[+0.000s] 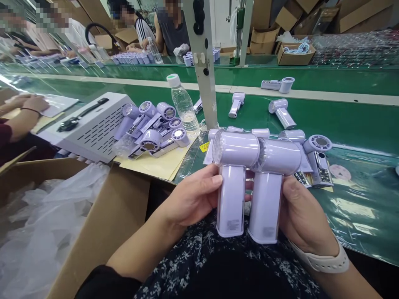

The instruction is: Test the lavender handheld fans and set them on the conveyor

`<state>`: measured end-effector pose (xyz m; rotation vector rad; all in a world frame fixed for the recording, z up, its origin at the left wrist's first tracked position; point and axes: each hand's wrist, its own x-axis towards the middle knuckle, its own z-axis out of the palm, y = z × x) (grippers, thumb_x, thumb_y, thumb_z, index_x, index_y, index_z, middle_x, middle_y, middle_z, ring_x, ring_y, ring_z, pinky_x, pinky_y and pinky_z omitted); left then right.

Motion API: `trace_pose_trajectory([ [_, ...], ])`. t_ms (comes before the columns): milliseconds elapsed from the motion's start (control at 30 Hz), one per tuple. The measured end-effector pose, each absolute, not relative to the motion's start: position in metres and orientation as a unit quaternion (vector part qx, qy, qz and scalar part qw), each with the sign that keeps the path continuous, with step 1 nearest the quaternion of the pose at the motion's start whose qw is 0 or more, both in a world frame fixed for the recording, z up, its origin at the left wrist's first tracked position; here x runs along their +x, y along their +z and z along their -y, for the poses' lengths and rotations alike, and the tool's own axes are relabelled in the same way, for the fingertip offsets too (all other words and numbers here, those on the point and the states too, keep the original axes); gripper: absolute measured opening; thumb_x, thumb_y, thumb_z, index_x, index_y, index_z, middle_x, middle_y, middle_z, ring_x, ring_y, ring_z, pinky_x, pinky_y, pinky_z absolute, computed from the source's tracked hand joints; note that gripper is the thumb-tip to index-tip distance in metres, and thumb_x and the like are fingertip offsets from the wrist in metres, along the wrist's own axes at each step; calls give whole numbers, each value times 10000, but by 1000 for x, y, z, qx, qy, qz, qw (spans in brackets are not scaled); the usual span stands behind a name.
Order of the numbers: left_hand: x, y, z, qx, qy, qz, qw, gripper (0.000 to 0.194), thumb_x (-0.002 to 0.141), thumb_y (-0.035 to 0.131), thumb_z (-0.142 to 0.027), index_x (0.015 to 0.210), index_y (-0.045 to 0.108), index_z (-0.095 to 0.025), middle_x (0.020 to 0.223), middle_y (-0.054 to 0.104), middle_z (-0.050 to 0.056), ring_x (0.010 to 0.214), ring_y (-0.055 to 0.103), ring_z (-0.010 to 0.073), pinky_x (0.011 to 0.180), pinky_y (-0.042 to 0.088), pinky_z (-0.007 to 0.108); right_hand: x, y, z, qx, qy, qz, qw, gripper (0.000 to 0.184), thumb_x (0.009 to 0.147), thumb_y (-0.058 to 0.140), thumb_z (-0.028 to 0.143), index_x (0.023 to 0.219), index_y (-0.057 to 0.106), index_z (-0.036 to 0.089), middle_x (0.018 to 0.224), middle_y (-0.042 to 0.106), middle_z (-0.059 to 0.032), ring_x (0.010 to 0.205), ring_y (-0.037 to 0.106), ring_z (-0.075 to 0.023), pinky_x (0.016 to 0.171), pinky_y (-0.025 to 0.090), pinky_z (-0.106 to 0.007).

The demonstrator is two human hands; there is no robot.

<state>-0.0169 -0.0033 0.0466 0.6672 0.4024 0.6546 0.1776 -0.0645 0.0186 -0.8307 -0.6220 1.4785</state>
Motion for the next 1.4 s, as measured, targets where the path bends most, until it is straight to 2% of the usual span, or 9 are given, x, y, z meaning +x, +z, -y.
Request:
trace_pose_trajectory([
  [133, -9, 42, 0, 359, 342, -216, 841, 396, 777, 850, -219, 1141, 711, -151, 1087, 744, 95, 1014, 727, 246, 957, 607, 419, 177, 21, 59, -383, 656, 221, 612, 303, 994, 549, 476, 1054, 753, 260, 1051, 780, -82, 913, 751, -270, 829, 652, -455],
  [233, -4, 35, -4, 369, 348, -227, 832, 442, 704, 920, -276, 1063, 693, -152, 950, 708, 46, 872, 718, 197, 871, 621, 365, 175, 25, 55, -388, 678, 202, 590, 291, 968, 534, 404, 898, 750, 222, 871, 736, -63, 789, 710, -218, 754, 646, -374],
  [367, -2, 29, -6, 366, 317, -229, 844, 422, 834, 783, -516, 985, 667, -139, 858, 689, 59, 772, 708, 190, 766, 608, 321, 170, 31, 55, -368, 697, 215, 576, 402, 971, 498, 426, 767, 741, 179, 764, 682, -69, 640, 618, -169, 656, 606, -318],
  [500, -5, 32, -7, 339, 338, -220, 850, 223, 908, 693, -295, 1085, 657, -164, 994, 748, 80, 859, 745, 218, 783, 618, 341, 173, 30, 55, -342, 684, 210, 609, 389, 962, 523, 464, 816, 761, 192, 776, 704, -80, 640, 629, -189, 540, 561, -304],
  [600, -8, 33, -7, 358, 359, -239, 828, 363, 854, 745, -173, 1200, 640, -207, 1125, 756, 61, 985, 756, 240, 844, 624, 361, 177, 26, 56, -319, 655, 199, 655, 204, 868, 670, 408, 881, 756, 224, 862, 740, -62, 704, 664, -211, 506, 556, -297],
  [767, -8, 26, -9, 402, 369, -266, 794, 489, 717, 917, -320, 1129, 696, -176, 1069, 780, 82, 998, 751, 236, 780, 594, 263, 178, 19, 56, -386, 593, 195, 680, 256, 972, 561, 385, 1074, 734, 228, 874, 788, -72, 806, 747, -229, 708, 640, -355],
  [967, -4, 19, -9, 401, 376, -292, 783, 718, 603, 963, -471, 1192, 673, -181, 1181, 753, 123, 1050, 736, 264, 773, 587, 266, 171, 14, 56, -435, 579, 214, 655, 314, 1007, 541, 414, 1252, 669, 264, 891, 799, -37, 796, 771, -228, 652, 635, -346],
  [1200, -2, 14, -6, 384, 356, -319, 790, 797, 594, 943, -550, 1228, 610, -199, 1232, 701, 133, 951, 722, 234, 690, 562, 266, 168, 11, 52, -465, 572, 190, 648, 163, 948, 630, 358, 1018, 725, 245, 856, 795, -32, 702, 746, -214, 629, 629, -348],
  [1400, -3, 5, -7, 388, 346, -324, 791, 799, 629, 909, -598, 1256, 615, -199, 1215, 692, 133, 923, 699, 215, 698, 530, 272, 167, 6, 51, -469, 586, 161, 641, 180, 919, 638, 366, 1009, 736, 245, 812, 790, -26, 672, 744, -222, 633, 635, -363],
])
